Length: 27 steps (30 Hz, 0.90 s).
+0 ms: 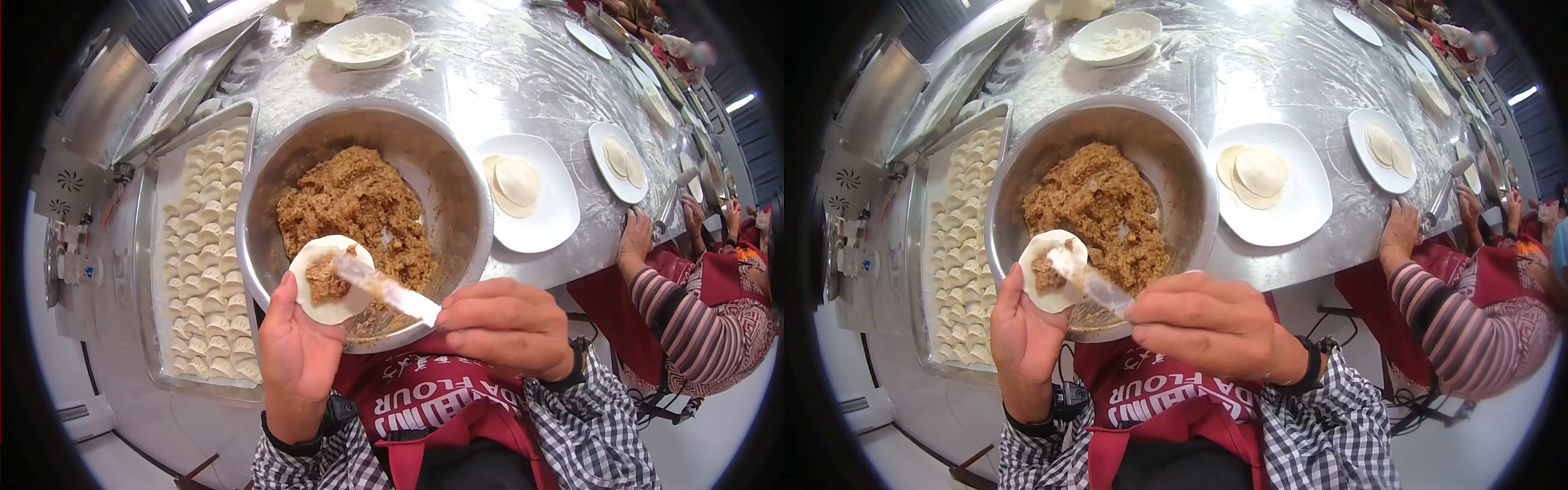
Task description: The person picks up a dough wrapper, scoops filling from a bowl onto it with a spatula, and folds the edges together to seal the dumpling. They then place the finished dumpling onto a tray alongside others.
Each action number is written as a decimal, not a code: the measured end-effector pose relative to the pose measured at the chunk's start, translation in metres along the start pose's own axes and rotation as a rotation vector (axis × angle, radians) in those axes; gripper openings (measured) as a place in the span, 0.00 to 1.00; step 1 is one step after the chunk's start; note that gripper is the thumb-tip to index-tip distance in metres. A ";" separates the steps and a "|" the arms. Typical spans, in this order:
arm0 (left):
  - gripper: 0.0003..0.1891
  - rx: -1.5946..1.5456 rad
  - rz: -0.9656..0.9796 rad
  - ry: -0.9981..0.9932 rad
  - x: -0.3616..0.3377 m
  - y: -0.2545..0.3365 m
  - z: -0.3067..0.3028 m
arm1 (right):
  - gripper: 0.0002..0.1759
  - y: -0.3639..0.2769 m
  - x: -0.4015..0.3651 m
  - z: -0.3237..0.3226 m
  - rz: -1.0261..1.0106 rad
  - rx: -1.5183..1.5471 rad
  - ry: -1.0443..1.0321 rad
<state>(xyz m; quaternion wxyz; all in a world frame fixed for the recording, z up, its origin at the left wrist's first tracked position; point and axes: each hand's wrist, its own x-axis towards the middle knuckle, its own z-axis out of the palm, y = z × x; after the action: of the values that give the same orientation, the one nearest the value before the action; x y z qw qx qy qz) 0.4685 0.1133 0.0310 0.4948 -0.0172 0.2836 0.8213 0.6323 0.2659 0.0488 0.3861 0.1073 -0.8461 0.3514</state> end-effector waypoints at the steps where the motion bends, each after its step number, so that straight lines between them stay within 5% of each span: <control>1: 0.21 0.000 -0.001 -0.001 0.000 0.000 0.000 | 0.11 -0.001 0.000 -0.001 0.036 -0.009 0.048; 15: 0.21 -0.029 0.015 -0.021 0.001 -0.006 -0.001 | 0.10 0.001 -0.007 -0.004 0.031 0.071 0.005; 21: 0.20 -0.042 0.003 -0.044 0.001 -0.007 0.002 | 0.09 -0.002 -0.011 0.002 0.561 0.759 0.349; 27: 0.20 0.050 0.015 -0.002 -0.002 -0.013 0.009 | 0.09 0.009 -0.012 0.006 0.705 0.744 0.378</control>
<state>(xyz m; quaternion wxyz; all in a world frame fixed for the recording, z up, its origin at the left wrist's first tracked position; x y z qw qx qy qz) 0.4827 0.1208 0.0330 0.4893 -0.0017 0.3037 0.8175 0.6333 0.2673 0.0329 0.3262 -0.1187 -0.5652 0.7484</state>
